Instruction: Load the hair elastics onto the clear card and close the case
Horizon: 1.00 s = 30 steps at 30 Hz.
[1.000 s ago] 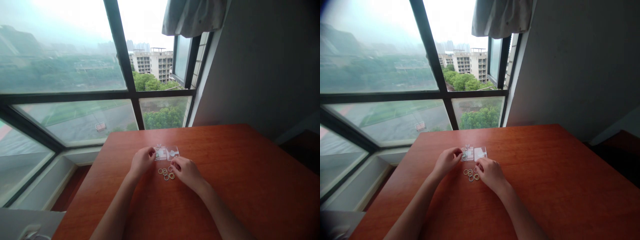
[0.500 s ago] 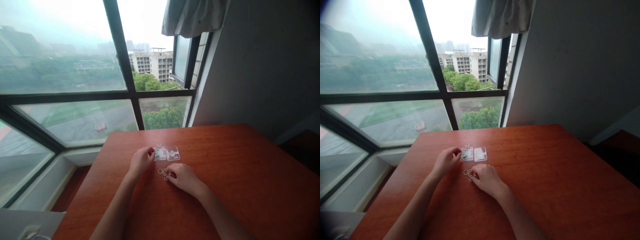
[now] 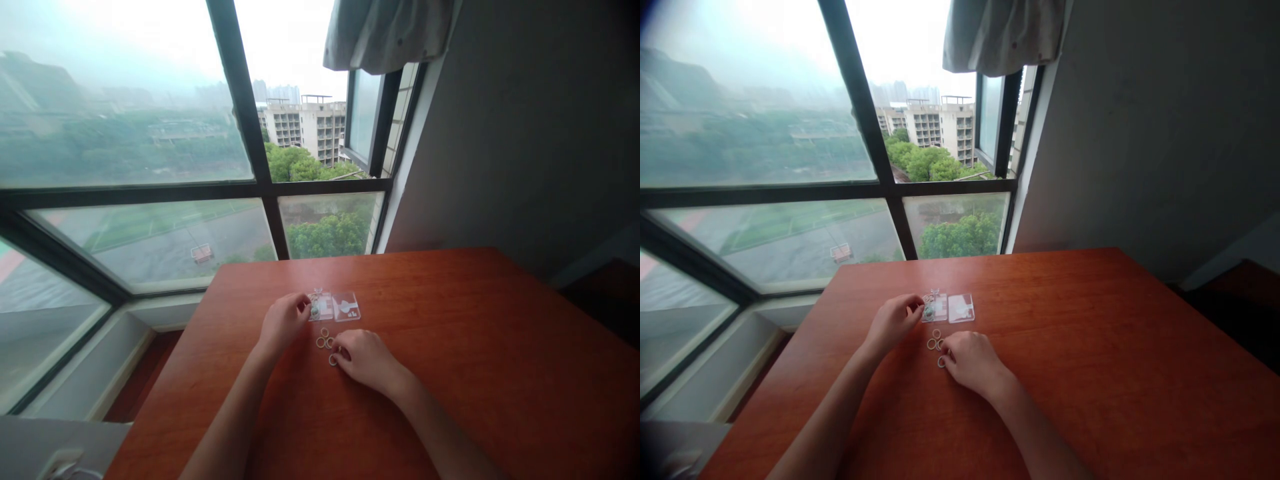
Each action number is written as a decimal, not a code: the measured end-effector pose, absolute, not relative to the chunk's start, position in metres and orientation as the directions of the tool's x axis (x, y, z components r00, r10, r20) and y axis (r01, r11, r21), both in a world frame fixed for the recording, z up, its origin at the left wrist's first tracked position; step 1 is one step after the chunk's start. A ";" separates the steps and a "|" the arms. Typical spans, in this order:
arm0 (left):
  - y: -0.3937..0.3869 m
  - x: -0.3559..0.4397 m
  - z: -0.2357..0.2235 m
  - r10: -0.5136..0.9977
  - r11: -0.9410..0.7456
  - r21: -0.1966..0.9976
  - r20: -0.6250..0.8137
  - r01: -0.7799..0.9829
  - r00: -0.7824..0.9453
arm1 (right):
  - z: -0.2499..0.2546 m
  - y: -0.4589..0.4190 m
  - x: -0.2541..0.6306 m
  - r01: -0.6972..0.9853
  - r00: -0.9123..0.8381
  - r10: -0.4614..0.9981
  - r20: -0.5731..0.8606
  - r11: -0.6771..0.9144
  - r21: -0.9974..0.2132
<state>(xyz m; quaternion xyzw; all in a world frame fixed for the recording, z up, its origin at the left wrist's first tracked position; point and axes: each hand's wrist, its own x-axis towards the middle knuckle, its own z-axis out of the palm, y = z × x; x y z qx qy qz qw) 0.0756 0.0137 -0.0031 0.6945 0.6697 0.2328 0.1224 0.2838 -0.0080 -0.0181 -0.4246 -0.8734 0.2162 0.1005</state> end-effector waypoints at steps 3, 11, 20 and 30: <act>0.014 0.076 -0.004 0.986 -0.080 0.482 0.167 0.872 -0.001 | -0.017 -0.009 0.282 0.713 -0.631 0.775 -0.027 0.565 -0.416; 0.014 0.076 -0.003 0.980 -0.131 0.511 0.195 0.849 0.034 | -0.012 -0.006 0.286 0.712 -0.592 0.806 0.012 0.531 -0.459; 0.004 0.110 0.003 0.950 -0.300 0.704 0.161 0.644 0.267 | -0.019 0.007 0.298 0.720 -0.323 0.907 0.271 0.421 -0.552; 0.004 0.115 -0.001 0.940 -0.316 0.733 0.154 0.603 0.306 | -0.020 0.005 0.295 0.695 -0.324 0.893 0.311 0.448 -0.563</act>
